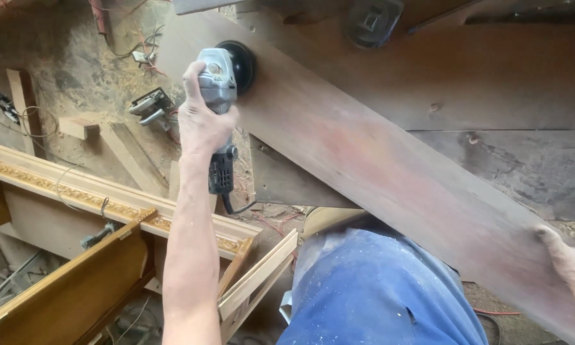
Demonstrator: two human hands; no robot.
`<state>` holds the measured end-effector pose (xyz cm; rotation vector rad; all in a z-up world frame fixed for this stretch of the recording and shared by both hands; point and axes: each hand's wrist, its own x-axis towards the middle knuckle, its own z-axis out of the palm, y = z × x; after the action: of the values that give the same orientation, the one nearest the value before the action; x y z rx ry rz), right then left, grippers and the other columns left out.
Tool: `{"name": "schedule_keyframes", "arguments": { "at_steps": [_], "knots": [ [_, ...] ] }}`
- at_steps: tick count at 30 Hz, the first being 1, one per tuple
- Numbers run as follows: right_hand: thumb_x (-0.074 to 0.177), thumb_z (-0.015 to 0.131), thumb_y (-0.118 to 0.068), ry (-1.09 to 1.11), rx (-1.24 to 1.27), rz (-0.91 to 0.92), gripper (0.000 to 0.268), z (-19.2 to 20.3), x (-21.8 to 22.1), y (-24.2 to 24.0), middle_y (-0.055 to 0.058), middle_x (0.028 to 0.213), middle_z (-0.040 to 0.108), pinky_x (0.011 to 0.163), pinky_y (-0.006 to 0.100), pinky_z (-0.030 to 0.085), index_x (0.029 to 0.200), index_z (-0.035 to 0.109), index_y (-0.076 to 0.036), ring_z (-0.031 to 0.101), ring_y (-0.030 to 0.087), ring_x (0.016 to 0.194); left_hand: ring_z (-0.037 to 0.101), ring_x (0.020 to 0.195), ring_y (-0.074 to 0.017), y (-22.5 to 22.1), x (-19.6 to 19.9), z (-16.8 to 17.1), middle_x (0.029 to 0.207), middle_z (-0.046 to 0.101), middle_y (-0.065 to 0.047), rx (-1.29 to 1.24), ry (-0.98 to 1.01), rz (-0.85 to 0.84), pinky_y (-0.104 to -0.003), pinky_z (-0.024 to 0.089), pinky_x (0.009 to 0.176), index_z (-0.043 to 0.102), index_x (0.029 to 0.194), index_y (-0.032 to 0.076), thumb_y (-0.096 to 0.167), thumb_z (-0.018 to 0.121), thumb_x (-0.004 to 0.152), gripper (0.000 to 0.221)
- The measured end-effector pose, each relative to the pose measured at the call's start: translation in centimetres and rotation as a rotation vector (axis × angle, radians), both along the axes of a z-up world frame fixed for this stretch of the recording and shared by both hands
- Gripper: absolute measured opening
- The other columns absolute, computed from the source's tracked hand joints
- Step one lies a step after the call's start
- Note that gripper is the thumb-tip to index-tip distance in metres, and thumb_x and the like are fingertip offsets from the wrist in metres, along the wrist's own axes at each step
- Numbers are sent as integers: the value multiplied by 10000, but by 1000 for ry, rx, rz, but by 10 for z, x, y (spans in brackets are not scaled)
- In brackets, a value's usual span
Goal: Sanding a long wooden board using an angle grinder with a sanding attachment.
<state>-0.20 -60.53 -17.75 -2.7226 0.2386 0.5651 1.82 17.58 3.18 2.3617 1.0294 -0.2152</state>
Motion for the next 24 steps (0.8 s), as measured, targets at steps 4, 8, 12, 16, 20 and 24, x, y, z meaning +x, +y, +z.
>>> {"name": "schedule_keyframes", "arguments": {
  "at_steps": [4, 8, 12, 16, 20, 24],
  "knots": [
    [902, 858, -662, 87, -57, -127, 918, 38, 12, 66, 303, 1105, 616, 766, 470, 483, 1257, 539, 122, 628, 402, 957, 693, 799, -438, -55, -41, -27, 1129, 671, -222, 166, -113, -231, -537, 560, 739, 347, 1443, 237, 210, 680, 806, 720],
    [908, 837, -683, 113, 13, -180, 957, 7, 6, 47, 253, 1000, 590, 719, 443, 441, 1305, 444, 95, 615, 371, 908, 715, 670, -293, -160, -87, -28, 823, 662, -123, 48, -18, -205, -395, 596, 544, 591, 996, 21, 296, 785, 726, 431],
    [946, 794, -731, 137, -5, -172, 990, 2, 4, 39, 235, 1044, 568, 774, 432, 430, 1302, 463, 132, 612, 382, 995, 601, 589, -239, -213, -105, -35, 899, 551, -140, -52, 98, -459, -361, 596, 521, 190, 1583, 333, 316, 838, 811, 1007],
    [943, 807, -711, 116, -21, -160, 976, 11, 7, 49, 287, 1132, 580, 789, 457, 450, 1304, 483, 136, 611, 421, 1026, 613, 612, -286, -167, -83, -42, 853, 566, -147, 140, 16, -406, -402, 564, 527, 398, 1451, 193, 338, 733, 831, 720],
    [939, 855, -677, 100, -34, -150, 952, 33, 15, 71, 257, 1064, 585, 782, 453, 459, 1282, 515, 143, 619, 393, 937, 730, 664, -413, -81, -47, -23, 946, 739, -262, 89, -28, -152, -494, 642, 664, 197, 1491, 256, 191, 635, 837, 789],
    [918, 885, -612, 106, -22, -185, 925, 37, 19, 80, 327, 1116, 635, 795, 494, 481, 1298, 516, 146, 641, 449, 995, 752, 812, -430, -84, -59, -13, 1092, 709, -315, 5, -22, -91, -498, 645, 775, 190, 1462, 343, 123, 692, 830, 836]
  ]
}}
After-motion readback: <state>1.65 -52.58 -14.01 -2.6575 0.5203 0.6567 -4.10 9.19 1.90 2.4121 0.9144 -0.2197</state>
